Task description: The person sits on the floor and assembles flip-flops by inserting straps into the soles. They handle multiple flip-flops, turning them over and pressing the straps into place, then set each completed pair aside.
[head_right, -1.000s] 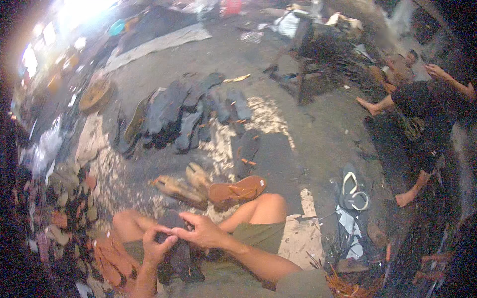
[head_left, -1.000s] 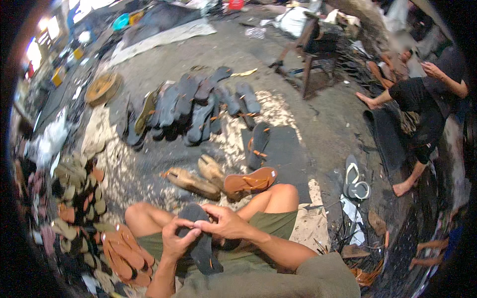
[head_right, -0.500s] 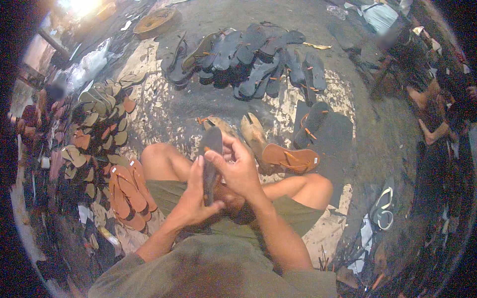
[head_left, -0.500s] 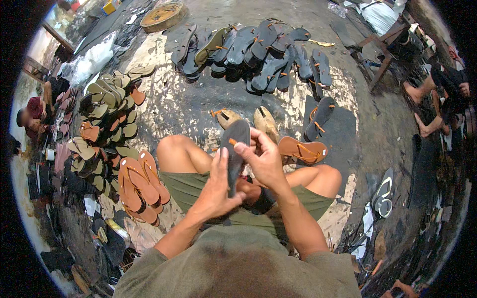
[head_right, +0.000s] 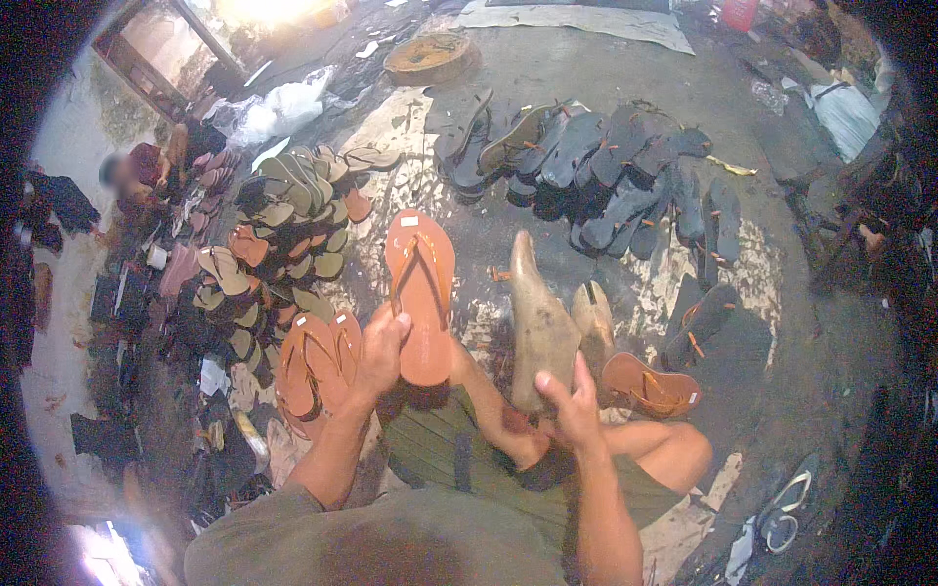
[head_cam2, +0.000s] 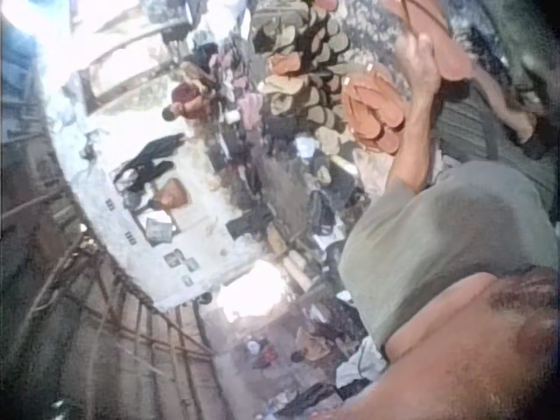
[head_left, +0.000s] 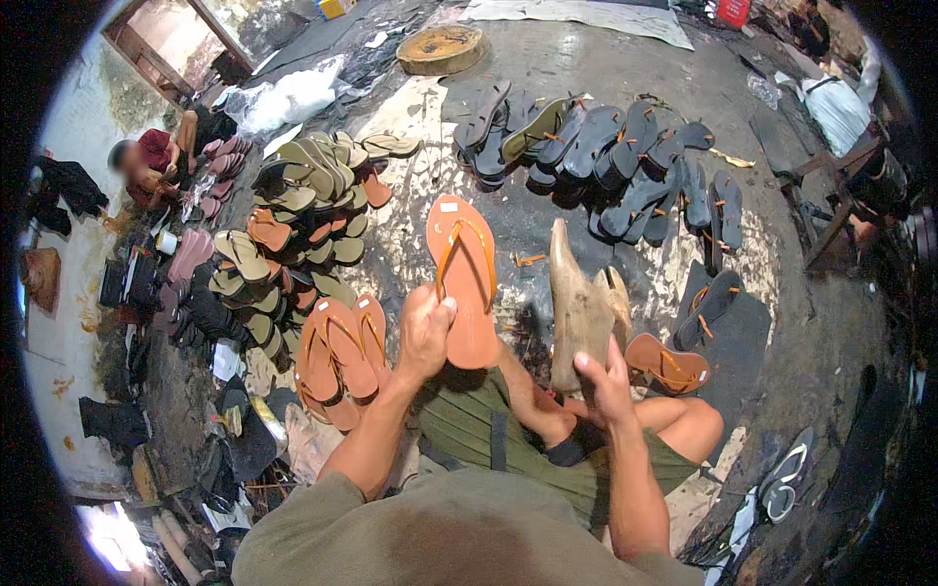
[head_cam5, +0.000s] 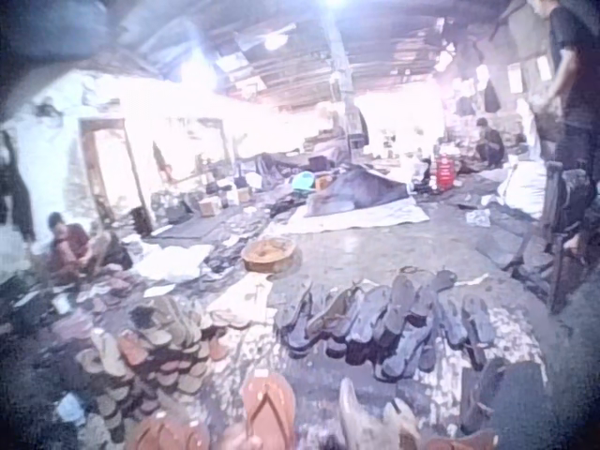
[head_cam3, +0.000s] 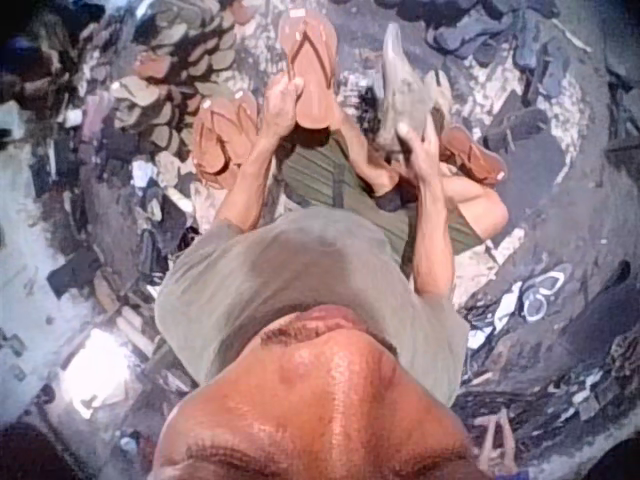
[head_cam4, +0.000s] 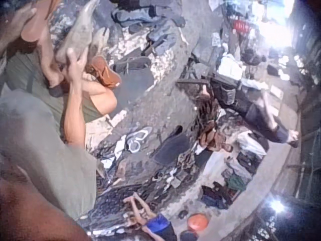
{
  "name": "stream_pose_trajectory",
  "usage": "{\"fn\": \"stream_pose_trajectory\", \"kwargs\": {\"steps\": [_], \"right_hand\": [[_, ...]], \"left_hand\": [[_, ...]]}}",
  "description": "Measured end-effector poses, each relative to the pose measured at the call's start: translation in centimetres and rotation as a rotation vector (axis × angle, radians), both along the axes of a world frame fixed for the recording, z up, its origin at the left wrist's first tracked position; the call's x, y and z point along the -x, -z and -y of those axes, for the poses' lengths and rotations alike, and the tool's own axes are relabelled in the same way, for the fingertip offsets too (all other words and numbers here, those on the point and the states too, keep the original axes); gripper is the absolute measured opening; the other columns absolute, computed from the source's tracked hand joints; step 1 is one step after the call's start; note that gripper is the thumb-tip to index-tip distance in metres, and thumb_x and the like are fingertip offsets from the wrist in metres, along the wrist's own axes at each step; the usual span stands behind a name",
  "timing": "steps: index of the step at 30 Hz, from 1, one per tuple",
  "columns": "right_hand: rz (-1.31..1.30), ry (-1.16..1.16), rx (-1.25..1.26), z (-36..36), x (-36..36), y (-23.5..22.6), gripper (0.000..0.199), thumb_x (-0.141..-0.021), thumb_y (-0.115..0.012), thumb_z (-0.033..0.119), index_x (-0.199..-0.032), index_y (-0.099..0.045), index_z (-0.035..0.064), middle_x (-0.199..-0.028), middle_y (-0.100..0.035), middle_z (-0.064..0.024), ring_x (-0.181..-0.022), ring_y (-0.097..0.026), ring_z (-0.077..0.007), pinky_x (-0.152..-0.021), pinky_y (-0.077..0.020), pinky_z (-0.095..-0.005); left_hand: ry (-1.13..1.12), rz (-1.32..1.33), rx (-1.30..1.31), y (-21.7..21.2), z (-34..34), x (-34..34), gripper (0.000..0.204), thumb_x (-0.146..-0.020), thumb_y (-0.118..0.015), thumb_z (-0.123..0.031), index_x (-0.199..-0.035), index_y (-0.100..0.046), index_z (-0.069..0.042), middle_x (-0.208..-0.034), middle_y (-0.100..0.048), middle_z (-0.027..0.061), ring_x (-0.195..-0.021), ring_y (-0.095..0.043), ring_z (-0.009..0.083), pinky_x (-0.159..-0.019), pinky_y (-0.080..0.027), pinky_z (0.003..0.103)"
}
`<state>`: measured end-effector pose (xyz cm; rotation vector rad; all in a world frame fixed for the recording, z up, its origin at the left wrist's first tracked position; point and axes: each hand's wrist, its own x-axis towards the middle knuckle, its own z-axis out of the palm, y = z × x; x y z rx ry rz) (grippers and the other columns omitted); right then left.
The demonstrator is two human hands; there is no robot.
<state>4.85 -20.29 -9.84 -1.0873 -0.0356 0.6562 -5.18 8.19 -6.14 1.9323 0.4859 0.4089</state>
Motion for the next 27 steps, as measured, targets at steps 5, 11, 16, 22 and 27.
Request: {"fn": "stream_pose_trajectory", "kwargs": {"steps": [5,11,16,22,27], "right_hand": [[0.203,-0.133,0.187,1.5,5.5,-9.0,0.066,-0.086,-0.077,0.017,-0.141,-0.051,-0.0078,-0.125,-0.067,-0.0131,-0.115,-0.064,-0.0202,-0.100,-0.0510,-0.0349],[0.400,0.025,0.224,-2.8,6.5,-8.0,0.065,-0.089,-0.077,0.018,-0.143,-0.051,-0.0054,-0.123,-0.069,-0.0186,-0.111,-0.067,-0.0242,-0.098,-0.0529,-0.0375],[0.585,0.074,0.281,-3.5,7.5,-7.7,0.071,-0.084,-0.081,0.015,-0.143,-0.050,-0.0079,-0.134,-0.062,-0.0260,-0.123,-0.063,-0.0371,-0.103,-0.0502,-0.0442],[0.873,0.190,0.257,-4.2,7.7,-8.1,0.065,-0.087,-0.079,0.014,-0.142,-0.049,-0.0067,-0.139,-0.056,-0.0269,-0.129,-0.056,-0.0368,-0.110,-0.0434,-0.0463],[0.939,0.261,0.184,-4.5,9.0,-6.6,0.063,-0.089,-0.078,0.016,-0.140,-0.047,-0.0062,-0.141,-0.051,-0.0277,-0.131,-0.051,-0.0389,-0.113,-0.0394,-0.0476]], "left_hand": [[-0.090,0.054,-0.263,-1.1,0.9,-3.3,0.032,-0.101,-0.046,-0.023,-0.109,-0.065,0.001,-0.080,-0.061,0.0251,-0.074,-0.061,0.0443,-0.066,-0.045,0.053],[0.185,0.115,-0.579,-2.0,3.6,-1.0,0.033,-0.098,-0.048,-0.013,-0.126,-0.057,0.003,-0.099,-0.064,0.0287,-0.091,-0.065,0.0485,-0.079,-0.052,0.052],[0.320,0.191,-0.014,-1.8,-0.1,-0.3,0.063,-0.102,-0.046,-0.048,-0.147,-0.049,-0.004,-0.133,-0.062,0.0215,-0.123,-0.060,0.0385,-0.105,-0.047,0.045],[0.332,0.682,1.044,-8.4,-0.2,-9.0,0.066,-0.107,-0.036,-0.060,-0.152,-0.041,-0.012,-0.144,-0.055,0.0161,-0.135,-0.052,0.0370,-0.112,-0.045,0.059],[0.309,0.713,1.084,-7.6,2.2,-8.4,0.053,-0.111,-0.033,-0.050,-0.146,-0.045,-0.012,-0.146,-0.052,0.0178,-0.136,-0.051,0.0358,-0.109,-0.048,0.061]]}}
